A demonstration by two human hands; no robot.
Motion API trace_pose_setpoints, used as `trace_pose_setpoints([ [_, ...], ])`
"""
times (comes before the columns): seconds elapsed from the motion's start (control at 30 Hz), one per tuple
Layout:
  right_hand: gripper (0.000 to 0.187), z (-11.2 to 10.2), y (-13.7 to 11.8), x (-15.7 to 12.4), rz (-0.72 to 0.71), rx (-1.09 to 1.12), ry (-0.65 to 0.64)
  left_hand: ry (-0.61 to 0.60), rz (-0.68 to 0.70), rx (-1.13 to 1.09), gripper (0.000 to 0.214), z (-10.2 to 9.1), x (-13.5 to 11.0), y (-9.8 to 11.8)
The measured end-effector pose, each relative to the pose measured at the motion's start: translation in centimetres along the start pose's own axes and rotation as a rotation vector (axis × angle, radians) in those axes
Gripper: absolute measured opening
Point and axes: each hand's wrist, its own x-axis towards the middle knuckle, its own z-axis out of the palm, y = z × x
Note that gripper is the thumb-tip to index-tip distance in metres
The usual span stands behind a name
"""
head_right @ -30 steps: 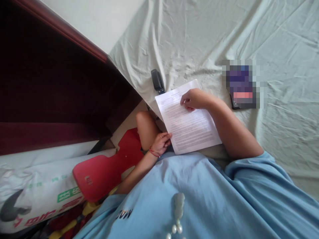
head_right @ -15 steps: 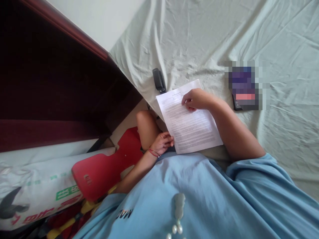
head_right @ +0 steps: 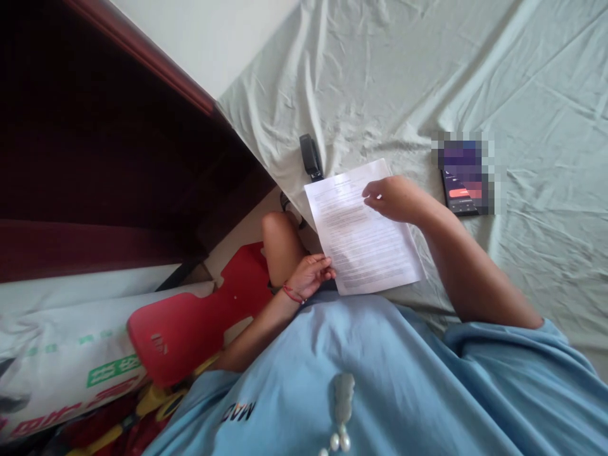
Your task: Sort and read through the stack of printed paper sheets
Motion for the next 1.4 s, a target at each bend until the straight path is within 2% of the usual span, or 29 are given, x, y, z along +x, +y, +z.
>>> trace_pose_setpoints([
  [0.1, 0.030, 0.5, 1.5, -3.6, 0.118, -0.009, 0.106, 0.006, -0.008, -0.010, 0.047, 0.2, -0.3, 0.1],
  [0.27, 0.032, 4.2, 4.1, -10.2, 0.288, 0.025, 0.191, 0.031, -0.006, -0.012, 0.042, 0.6, -0.6, 0.2],
  [0.43, 0.038, 7.1, 3.8, -14.3, 0.380, 0.083, 0.249, 0.044, -0.007, 0.006, 0.038, 1.0, -0.5, 0.3],
  [0.63, 0.030, 7.3, 3.5, -14.0, 0.457, 0.162, 0.353, 0.056, 0.009, 0.014, 0.037, 1.3, -0.3, 0.0],
  [0.8, 0.029, 6.9, 3.6, -13.1, 0.427, 0.150, 0.345, 0.072, 0.033, 0.002, 0.040, 1.4, -0.3, -0.1],
  [0.93, 0.031, 6.6, 3.1, -13.3, 0.322, 0.049, 0.340, 0.096, 0.035, -0.006, 0.039, 1.7, -0.4, 0.0],
  [1.07, 0.039, 6.6, 1.8, -13.6, 0.324, -0.133, 0.442, 0.104, 0.032, 0.007, 0.040, 2.0, -0.5, -0.1],
  [1.17, 0.042, 6.7, 0.8, -13.6, 0.330, -0.171, 0.515, 0.113, 0.040, 0.008, 0.040, 2.0, -0.4, -0.2],
  [1.3, 0.035, 6.5, 0.0, -13.7, 0.282, -0.055, 0.606, 0.120, 0.051, -0.004, 0.037, 1.9, -0.3, -0.4],
  [1.4, 0.026, 5.6, -0.7, -14.1, 0.129, 0.242, 0.555, 0.114, 0.054, -0.013, 0.038, 1.8, -0.2, -0.5],
])
